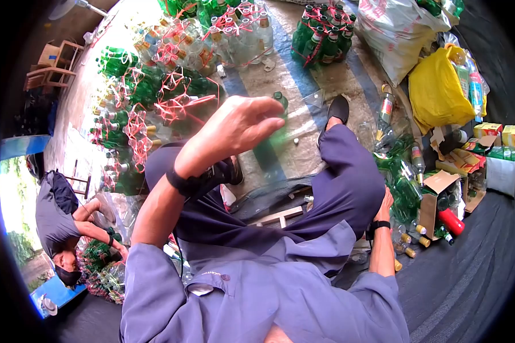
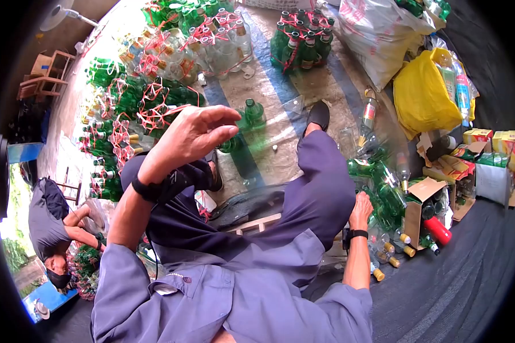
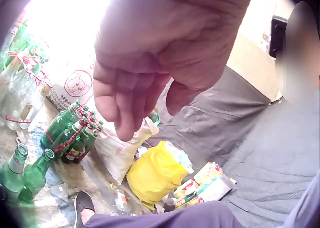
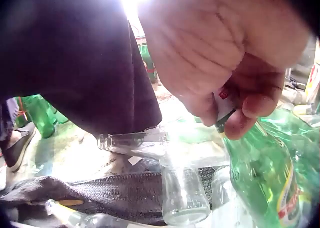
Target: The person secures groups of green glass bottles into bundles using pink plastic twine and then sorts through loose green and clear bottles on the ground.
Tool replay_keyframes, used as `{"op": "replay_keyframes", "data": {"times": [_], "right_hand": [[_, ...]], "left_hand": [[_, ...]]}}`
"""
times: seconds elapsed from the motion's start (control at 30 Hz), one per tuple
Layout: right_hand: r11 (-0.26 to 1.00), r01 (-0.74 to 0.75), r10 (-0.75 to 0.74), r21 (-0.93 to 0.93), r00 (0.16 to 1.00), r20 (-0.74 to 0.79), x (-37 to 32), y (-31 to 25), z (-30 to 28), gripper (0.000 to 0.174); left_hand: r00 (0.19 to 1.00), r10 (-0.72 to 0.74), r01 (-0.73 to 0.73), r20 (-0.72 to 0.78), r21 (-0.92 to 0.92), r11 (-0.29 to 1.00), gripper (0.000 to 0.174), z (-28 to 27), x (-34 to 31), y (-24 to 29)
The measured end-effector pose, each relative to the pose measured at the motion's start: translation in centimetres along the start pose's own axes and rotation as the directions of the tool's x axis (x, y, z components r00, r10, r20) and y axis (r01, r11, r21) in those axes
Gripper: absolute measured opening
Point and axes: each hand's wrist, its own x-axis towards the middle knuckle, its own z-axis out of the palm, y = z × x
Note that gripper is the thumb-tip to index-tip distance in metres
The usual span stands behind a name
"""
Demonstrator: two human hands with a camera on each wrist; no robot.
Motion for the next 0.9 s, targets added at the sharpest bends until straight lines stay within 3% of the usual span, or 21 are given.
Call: {"op": "replay_keyframes", "data": {"times": [0.1,0.17,0.23,0.27,0.3,0.5,0.53,0.7,0.8,0.9], "right_hand": [[0.999,-0.037,0.036,-0.013,0.999,-0.034,-0.5,0.1,-0.8,0.026],[0.975,-0.216,0.22,-0.045,0.962,0.162,-0.5,0.3,-2.1,0.024],[0.982,-0.185,0.188,-0.032,0.969,0.161,-0.7,-0.1,-3.6,0.024],[0.982,-0.184,0.187,-0.031,0.97,0.158,-0.9,-0.5,-4.3,0.026],[0.983,-0.182,0.184,-0.029,0.97,0.157,-0.9,-0.8,-5.1,0.028],[0.973,-0.229,0.224,-0.001,0.951,0.214,0.6,-3.5,-10.2,0.025],[0.985,-0.175,0.171,0.01,0.974,0.148,0.7,-3.2,-10.4,0.025],[0.983,-0.175,0.166,0.056,0.976,0.138,3.6,-6.7,-14.8,0.03],[0.953,-0.209,0.191,0.219,0.976,0.102,5.7,-9.4,-18.3,0.028],[0.925,-0.22,0.2,0.308,0.975,0.095,7.7,-9.6,-19.8,0.025]], "left_hand": [[0.999,0.009,-0.011,-0.035,-0.074,0.997,0.033,0.0,0.5,-2.3],[0.999,-0.034,0.031,-0.022,-0.151,0.988,0.033,-0.2,0.4,-3.8],[0.989,-0.148,0.137,-0.001,-0.371,0.919,0.032,-0.4,0.1,-5.2],[0.985,-0.17,0.148,-0.021,-0.389,0.909,0.03,-0.6,0.1,-5.5],[0.977,-0.205,0.178,-0.061,-0.303,0.936,0.029,-0.8,0.0,-5.6],[0.981,-0.139,0.076,-0.132,-0.398,0.914,0.029,-2.3,-0.2,-4.7],[0.981,-0.14,0.074,-0.138,-0.403,0.912,0.028,-2.5,-0.2,-4.5],[0.981,-0.115,0.037,-0.155,-0.434,0.9,0.027,-3.1,-0.4,-4.3],[0.969,-0.087,-0.027,-0.233,-0.447,0.894,0.027,-3.2,-0.4,-4.6],[0.981,-0.107,0.022,-0.161,-0.458,0.889,0.027,-3.9,-0.5,-4.7]]}}
